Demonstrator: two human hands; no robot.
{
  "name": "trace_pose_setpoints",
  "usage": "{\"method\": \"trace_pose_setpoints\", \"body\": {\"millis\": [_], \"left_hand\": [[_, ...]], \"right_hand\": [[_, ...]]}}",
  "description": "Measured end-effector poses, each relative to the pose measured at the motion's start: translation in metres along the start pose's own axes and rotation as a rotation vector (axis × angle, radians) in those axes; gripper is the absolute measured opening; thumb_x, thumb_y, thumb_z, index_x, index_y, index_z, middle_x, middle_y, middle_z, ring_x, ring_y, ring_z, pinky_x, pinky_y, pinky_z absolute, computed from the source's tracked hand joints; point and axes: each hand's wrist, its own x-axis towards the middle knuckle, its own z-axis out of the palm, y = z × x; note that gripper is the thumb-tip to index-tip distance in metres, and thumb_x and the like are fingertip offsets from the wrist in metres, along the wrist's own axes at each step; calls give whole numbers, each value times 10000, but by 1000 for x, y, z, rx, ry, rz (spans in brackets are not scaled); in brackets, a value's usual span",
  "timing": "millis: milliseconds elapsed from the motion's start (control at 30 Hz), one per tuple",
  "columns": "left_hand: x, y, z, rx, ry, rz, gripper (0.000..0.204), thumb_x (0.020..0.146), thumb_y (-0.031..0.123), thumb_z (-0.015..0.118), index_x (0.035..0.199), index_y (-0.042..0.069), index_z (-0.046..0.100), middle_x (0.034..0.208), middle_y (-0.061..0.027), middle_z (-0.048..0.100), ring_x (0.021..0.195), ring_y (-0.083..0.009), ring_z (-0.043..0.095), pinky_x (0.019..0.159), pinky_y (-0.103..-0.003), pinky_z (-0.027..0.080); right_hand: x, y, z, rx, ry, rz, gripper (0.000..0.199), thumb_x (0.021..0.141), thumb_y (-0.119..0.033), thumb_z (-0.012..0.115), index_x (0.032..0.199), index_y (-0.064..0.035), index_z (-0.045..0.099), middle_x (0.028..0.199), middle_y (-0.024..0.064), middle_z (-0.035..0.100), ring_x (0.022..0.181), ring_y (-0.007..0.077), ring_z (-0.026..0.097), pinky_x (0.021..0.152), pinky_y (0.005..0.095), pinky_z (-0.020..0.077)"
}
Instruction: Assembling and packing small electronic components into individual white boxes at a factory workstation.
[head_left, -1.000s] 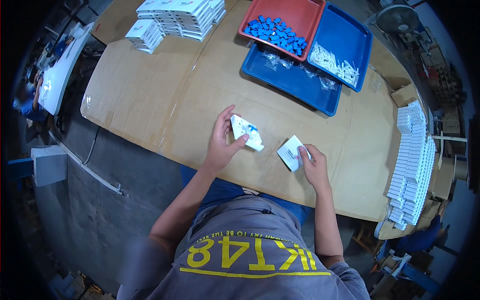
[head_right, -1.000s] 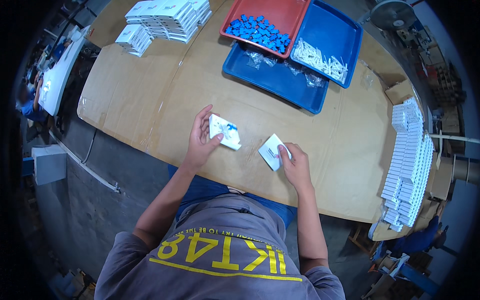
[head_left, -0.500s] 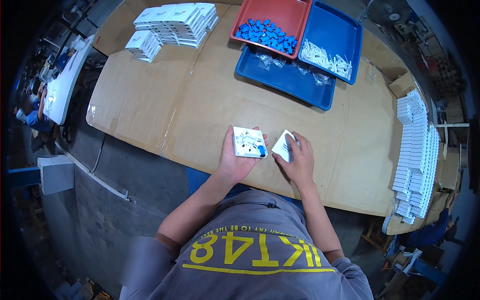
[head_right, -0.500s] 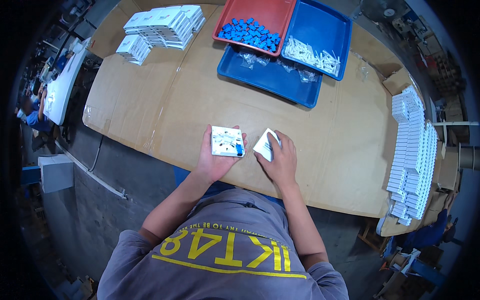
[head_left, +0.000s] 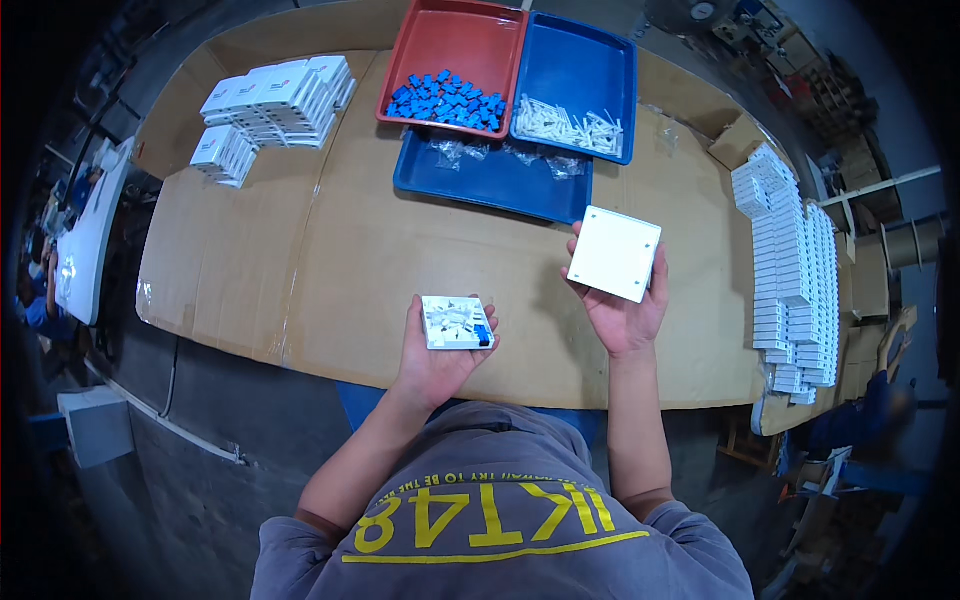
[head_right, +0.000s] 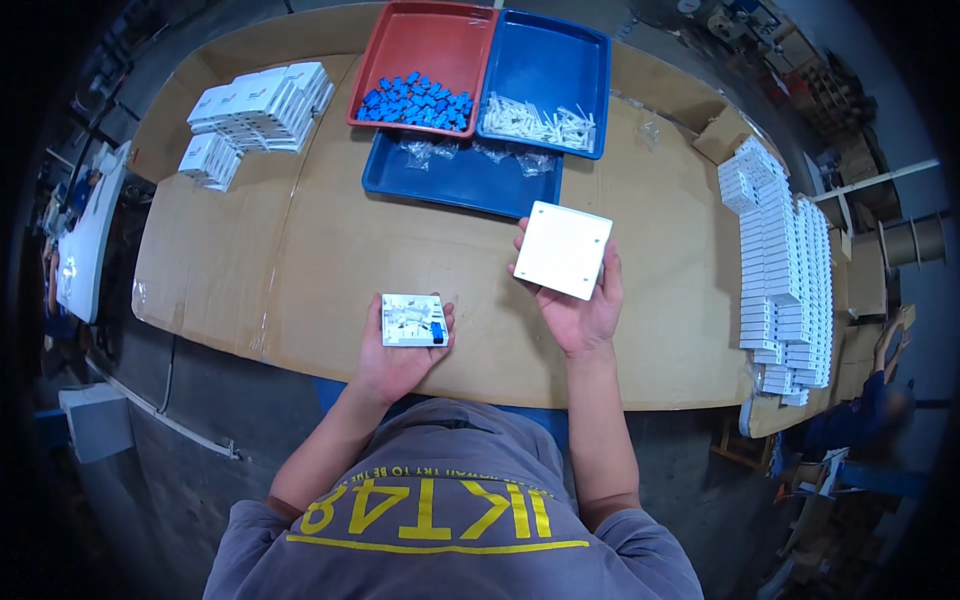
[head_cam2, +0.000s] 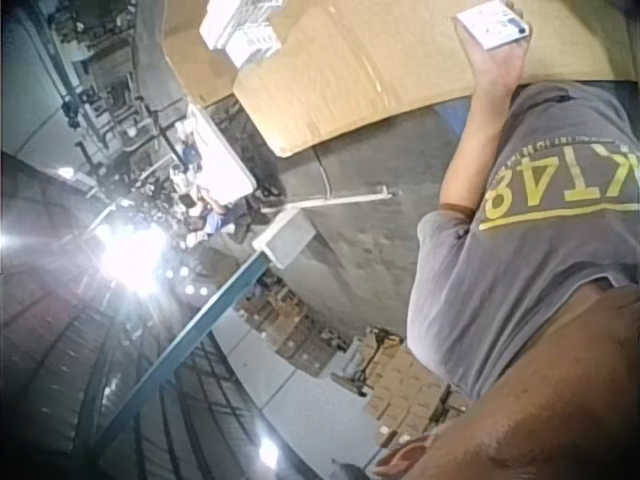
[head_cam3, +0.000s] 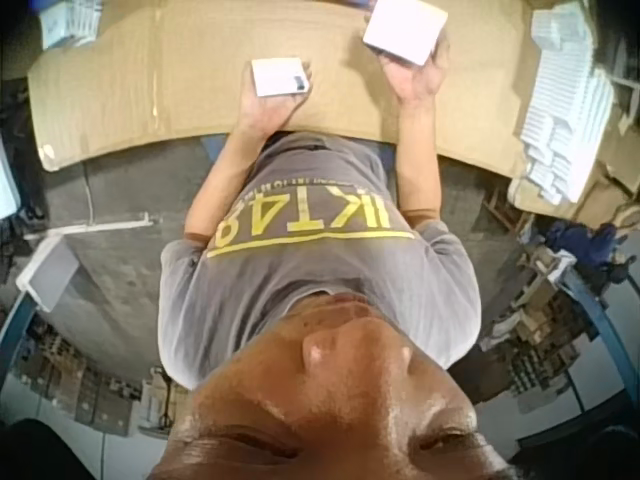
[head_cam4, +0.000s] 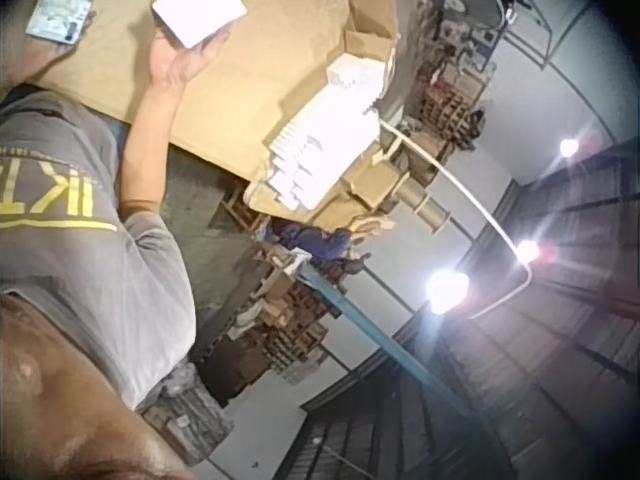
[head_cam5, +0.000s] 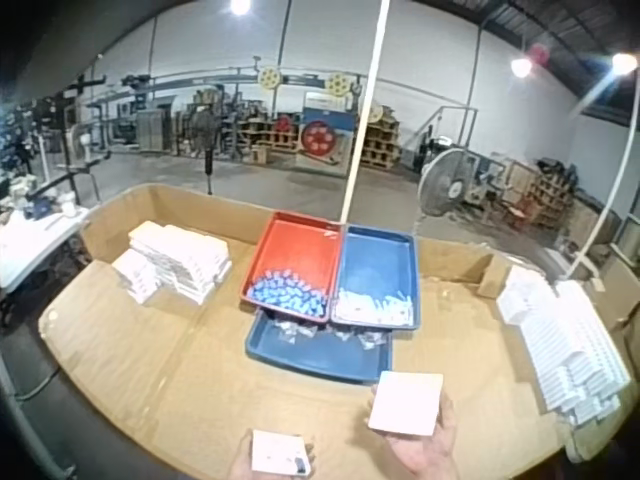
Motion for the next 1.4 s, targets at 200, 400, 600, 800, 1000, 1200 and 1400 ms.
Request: {"method": "trace_pose_setpoints", "body": {"millis": [200, 400, 600, 800, 1000, 1200, 1400], "left_hand": [[1, -16, 15, 55, 71, -70, 824, 1065, 695, 300, 1462, 5, 510, 1404, -228, 602, 1272, -352, 601, 1111, -505, 467], [4, -26, 29, 88, 92, -124, 819, 1064, 705, 280, 1450, 26, 525, 1364, -232, 633, 1188, -357, 652, 1031, -513, 516], [6, -28, 30, 149, 117, -117, 788, 1069, 709, 230, 1480, 94, 503, 1353, -159, 641, 1198, -321, 649, 1039, -506, 511], [9, -29, 32, 180, 71, -130, 710, 1091, 677, 192, 1495, 178, 494, 1411, -95, 605, 1275, -288, 599, 1068, -524, 489], [13, -29, 38, 180, 158, -116, 725, 1089, 681, 156, 1558, 187, 404, 1499, -107, 526, 1366, -301, 538, 1121, -555, 452], [18, -30, 42, 203, 181, -105, 714, 1099, 658, 138, 1564, 178, 391, 1509, -129, 510, 1389, -321, 519, 1129, -588, 445], [19, -28, 36, 210, 221, -117, 714, 1097, 661, 134, 1524, 171, 430, 1475, -130, 531, 1358, -318, 543, 1075, -583, 484]], "right_hand": [[-4, 18, 12, -64, 101, 62, 754, 1050, -530, 465, 1614, -42, 352, 1571, 302, 433, 1378, 446, 526, 1131, 607, 445], [-7, 46, -9, -509, 46, 112, 624, 1045, -436, 455, 1518, -31, 471, 1433, 238, 600, 1270, 303, 614, 1075, 429, 488], [-10, 68, -7, -1019, -117, 120, 488, 1116, -364, 488, 1446, -11, 558, 1346, 158, 664, 1191, 217, 638, 1060, 366, 485], [-9, 70, -7, -1020, -162, 252, 426, 1094, -251, 569, 1454, -23, 575, 1296, 115, 668, 1190, 190, 627, 1054, 343, 486], [-5, 69, -20, -1108, -225, 304, 503, 1079, -308, 564, 1466, 14, 561, 1364, 162, 662, 1291, 230, 610, 1106, 359, 467], [-2, 73, -21, -1139, -239, 305, 404, 1058, -215, 633, 1397, 5, 639, 1305, 105, 664, 1202, 181, 611, 1041, 319, 481], [-1, 75, -25, -1030, -235, 351, 409, 1046, -206, 654, 1390, 15, 649, 1321, 111, 662, 1197, 171, 615, 1029, 311, 489]]}}
